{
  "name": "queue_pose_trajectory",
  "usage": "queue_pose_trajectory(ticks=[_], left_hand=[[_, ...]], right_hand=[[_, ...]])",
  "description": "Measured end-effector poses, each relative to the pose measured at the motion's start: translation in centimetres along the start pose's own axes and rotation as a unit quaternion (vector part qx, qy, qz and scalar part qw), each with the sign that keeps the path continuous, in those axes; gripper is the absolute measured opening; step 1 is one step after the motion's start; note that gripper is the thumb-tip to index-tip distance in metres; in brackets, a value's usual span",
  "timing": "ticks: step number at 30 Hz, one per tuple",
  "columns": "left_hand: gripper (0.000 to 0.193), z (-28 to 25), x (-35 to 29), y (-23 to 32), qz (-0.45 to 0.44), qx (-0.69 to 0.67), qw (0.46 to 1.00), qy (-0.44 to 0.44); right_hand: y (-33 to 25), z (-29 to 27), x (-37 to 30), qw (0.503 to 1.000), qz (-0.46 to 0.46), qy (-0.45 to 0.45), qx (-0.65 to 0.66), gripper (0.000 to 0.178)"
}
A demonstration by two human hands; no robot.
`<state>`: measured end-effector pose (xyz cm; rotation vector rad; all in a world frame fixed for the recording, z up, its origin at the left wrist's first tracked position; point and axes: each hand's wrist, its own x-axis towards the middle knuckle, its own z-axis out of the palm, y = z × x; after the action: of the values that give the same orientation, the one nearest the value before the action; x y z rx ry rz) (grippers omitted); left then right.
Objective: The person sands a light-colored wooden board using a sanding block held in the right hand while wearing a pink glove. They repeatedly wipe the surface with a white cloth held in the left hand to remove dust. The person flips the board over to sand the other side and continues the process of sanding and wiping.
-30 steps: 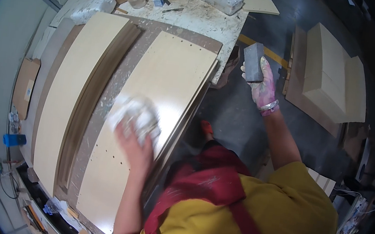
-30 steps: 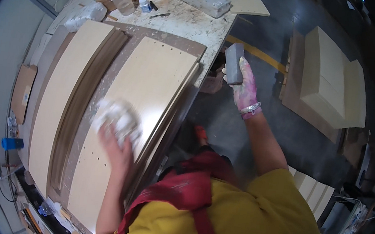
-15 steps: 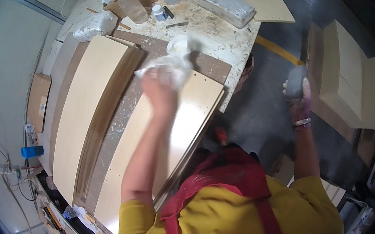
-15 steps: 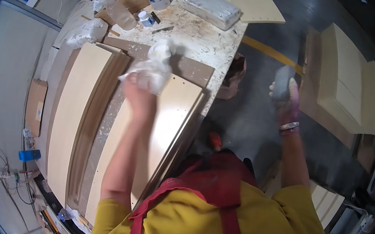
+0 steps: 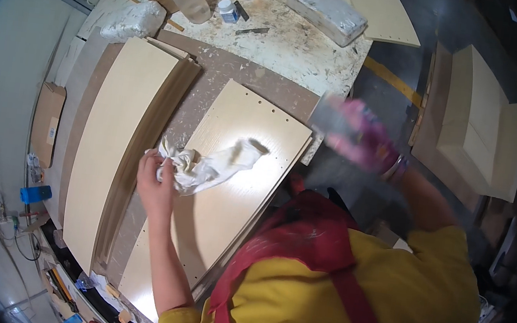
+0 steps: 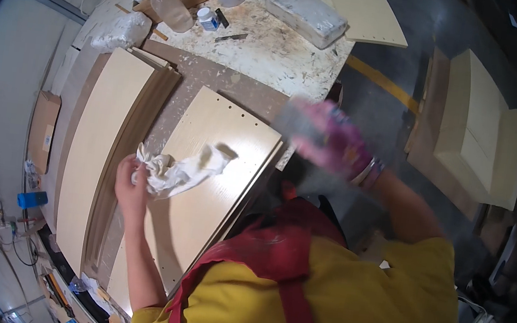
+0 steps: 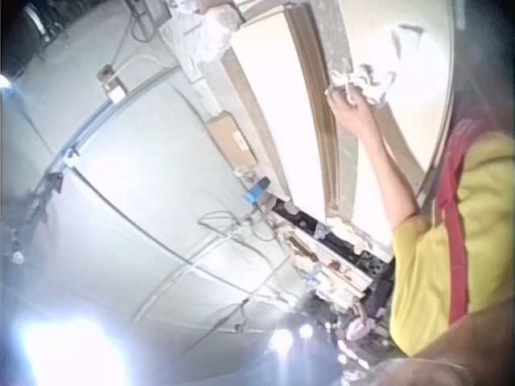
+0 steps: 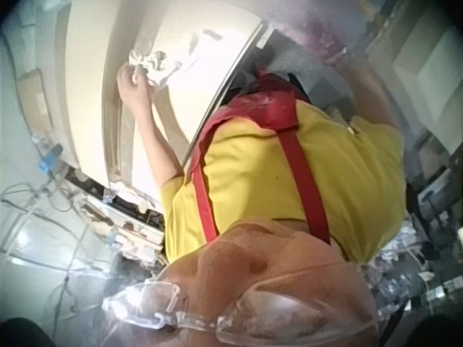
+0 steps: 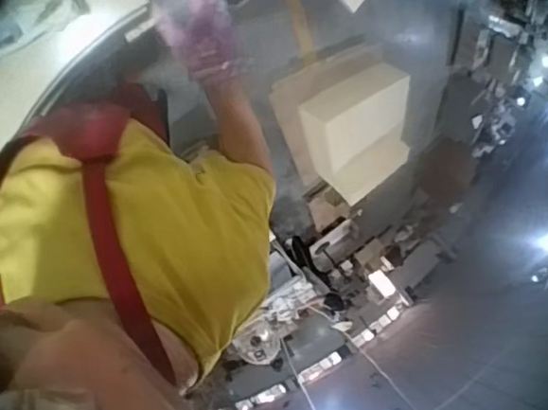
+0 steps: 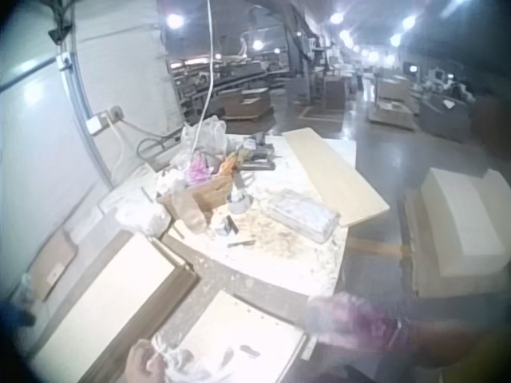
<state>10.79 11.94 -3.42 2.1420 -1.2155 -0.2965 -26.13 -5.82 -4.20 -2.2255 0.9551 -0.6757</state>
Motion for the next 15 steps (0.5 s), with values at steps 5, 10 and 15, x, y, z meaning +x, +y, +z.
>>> queue_pose_trajectory(ticks=[5, 10, 15], left_hand=[[0.031, 3.6, -1.7, -4.2, 0.069, 0.142, 0.984, 0.081], [0.032, 3.1, -1.6, -3.8, 0.081, 0.167, 0.979, 0.084], [0.032, 3.7, -1.7, -4.5, 0.085, 0.156, 0.978, 0.107]], right_hand=[[-0.7, 8.2, 5.5, 0.927, -0.243, 0.007, -0.287, 0.059], [-3.1, 12.2, 15.8, 0.978, -0.114, -0.069, -0.162, 0.057], [-1.7, 7.0, 6.1, 0.982, -0.143, -0.058, -0.104, 0.056]])
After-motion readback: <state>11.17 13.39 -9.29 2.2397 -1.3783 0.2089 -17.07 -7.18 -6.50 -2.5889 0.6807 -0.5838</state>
